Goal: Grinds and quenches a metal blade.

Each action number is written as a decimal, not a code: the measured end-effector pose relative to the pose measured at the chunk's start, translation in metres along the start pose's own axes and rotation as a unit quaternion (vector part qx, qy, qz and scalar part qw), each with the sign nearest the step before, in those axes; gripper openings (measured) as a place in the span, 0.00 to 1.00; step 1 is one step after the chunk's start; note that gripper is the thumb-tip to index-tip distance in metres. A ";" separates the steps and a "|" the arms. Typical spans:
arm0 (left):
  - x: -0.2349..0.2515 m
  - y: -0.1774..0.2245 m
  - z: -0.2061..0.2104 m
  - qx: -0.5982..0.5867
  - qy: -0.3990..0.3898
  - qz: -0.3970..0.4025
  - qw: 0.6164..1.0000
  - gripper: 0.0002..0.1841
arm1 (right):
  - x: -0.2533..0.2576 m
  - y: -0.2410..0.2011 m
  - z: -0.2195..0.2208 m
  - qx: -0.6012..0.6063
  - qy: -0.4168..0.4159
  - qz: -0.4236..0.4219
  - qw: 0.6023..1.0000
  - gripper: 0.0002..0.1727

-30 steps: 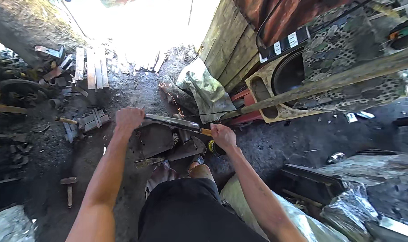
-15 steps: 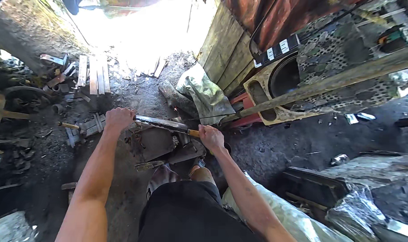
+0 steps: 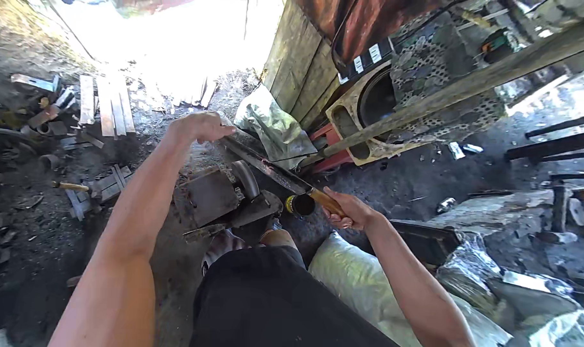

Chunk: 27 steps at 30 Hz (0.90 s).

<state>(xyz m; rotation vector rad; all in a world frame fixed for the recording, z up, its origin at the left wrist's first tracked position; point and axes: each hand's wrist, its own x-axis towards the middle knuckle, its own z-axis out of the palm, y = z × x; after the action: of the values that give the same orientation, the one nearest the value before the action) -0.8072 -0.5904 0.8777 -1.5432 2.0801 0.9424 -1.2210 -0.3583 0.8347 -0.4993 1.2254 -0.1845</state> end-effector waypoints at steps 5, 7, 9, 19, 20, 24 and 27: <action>0.017 -0.002 -0.012 0.078 0.040 -0.012 0.996 0.46 | 0.009 0.004 0.003 0.050 -0.028 -0.016 0.998 0.42; 0.015 -0.002 -0.012 0.072 0.035 -0.018 0.997 0.46 | 0.011 0.004 0.004 0.045 -0.021 -0.015 0.999 0.42; 0.016 -0.005 -0.009 0.068 0.019 -0.022 0.997 0.45 | 0.013 0.003 0.003 0.026 -0.010 -0.017 0.999 0.42; 0.026 -0.059 0.077 -0.038 0.059 -0.014 0.997 0.35 | 0.061 -0.001 0.021 -0.393 0.393 -0.139 0.819 0.41; 0.028 -0.067 0.091 -0.040 0.056 -0.027 0.997 0.36 | 0.070 0.000 0.027 -0.415 0.406 -0.127 0.804 0.41; 0.026 -0.114 0.117 -0.050 0.073 -0.064 0.994 0.37 | 0.106 -0.011 0.062 -0.477 0.409 -0.129 0.767 0.38; 0.005 -0.148 0.109 -0.043 0.079 -0.095 0.991 0.37 | 0.129 -0.028 0.085 -0.500 0.395 -0.167 0.753 0.36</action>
<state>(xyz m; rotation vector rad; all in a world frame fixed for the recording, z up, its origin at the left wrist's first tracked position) -0.6785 -0.5422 0.7558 -1.8785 1.9736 0.8758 -1.0946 -0.4118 0.7588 -1.7211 2.0337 -0.0075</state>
